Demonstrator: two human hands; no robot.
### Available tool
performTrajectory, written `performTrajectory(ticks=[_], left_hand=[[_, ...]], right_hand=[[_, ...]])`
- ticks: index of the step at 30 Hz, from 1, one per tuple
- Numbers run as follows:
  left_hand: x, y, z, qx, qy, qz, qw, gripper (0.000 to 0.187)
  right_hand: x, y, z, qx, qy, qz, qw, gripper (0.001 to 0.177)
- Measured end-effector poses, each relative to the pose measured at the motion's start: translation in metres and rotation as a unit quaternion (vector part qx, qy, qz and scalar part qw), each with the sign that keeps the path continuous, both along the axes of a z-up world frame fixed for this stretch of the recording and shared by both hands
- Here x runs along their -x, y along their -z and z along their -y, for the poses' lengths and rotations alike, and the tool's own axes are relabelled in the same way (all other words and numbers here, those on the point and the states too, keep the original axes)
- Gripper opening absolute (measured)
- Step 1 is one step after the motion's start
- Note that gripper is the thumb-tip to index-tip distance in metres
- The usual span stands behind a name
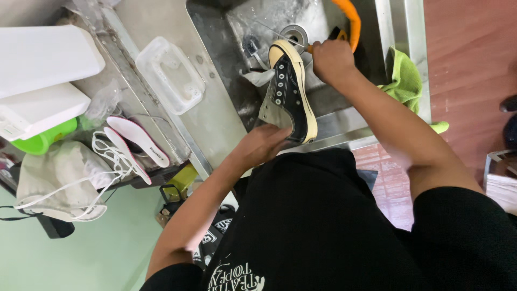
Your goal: The person scrubs a black and white sneaker in a sink using a brush and water. They rinse the shoe and continue scrubbing different parts of the sole and upper.
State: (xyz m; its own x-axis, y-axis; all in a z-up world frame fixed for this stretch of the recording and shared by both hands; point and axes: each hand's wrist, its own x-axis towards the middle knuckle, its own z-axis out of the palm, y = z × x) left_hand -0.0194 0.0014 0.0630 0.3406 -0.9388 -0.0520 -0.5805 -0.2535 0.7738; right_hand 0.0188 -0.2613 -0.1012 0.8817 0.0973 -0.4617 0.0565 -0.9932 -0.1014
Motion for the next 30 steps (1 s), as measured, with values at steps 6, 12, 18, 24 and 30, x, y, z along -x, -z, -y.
performTrajectory(ticks=[6, 12, 18, 24, 30], left_hand=[[0.018, -0.032, -0.020, 0.101, -0.088, 0.013, 0.991, 0.031], [0.007, -0.041, -0.054, 0.052, -0.111, 0.041, 0.992, 0.032], [0.031, 0.007, -0.126, -0.226, 0.074, 0.205, 0.949, 0.042], [0.064, 0.048, -0.169, -0.318, 0.054, 0.085, 0.943, 0.028], [0.071, 0.117, -0.157, -0.210, -0.233, -0.094, 0.945, 0.040]], right_hand=[[0.010, 0.056, -0.037, 0.012, -0.063, 0.119, 0.991, 0.021], [0.039, -0.062, -0.062, -0.248, 0.114, -0.026, 0.962, 0.037], [0.128, -0.104, -0.040, -0.279, 0.234, 0.061, 0.929, 0.035], [0.203, -0.129, -0.027, -0.252, 0.315, 0.144, 0.904, 0.033], [0.213, -0.134, -0.045, -0.269, 0.305, 0.219, 0.887, 0.023]])
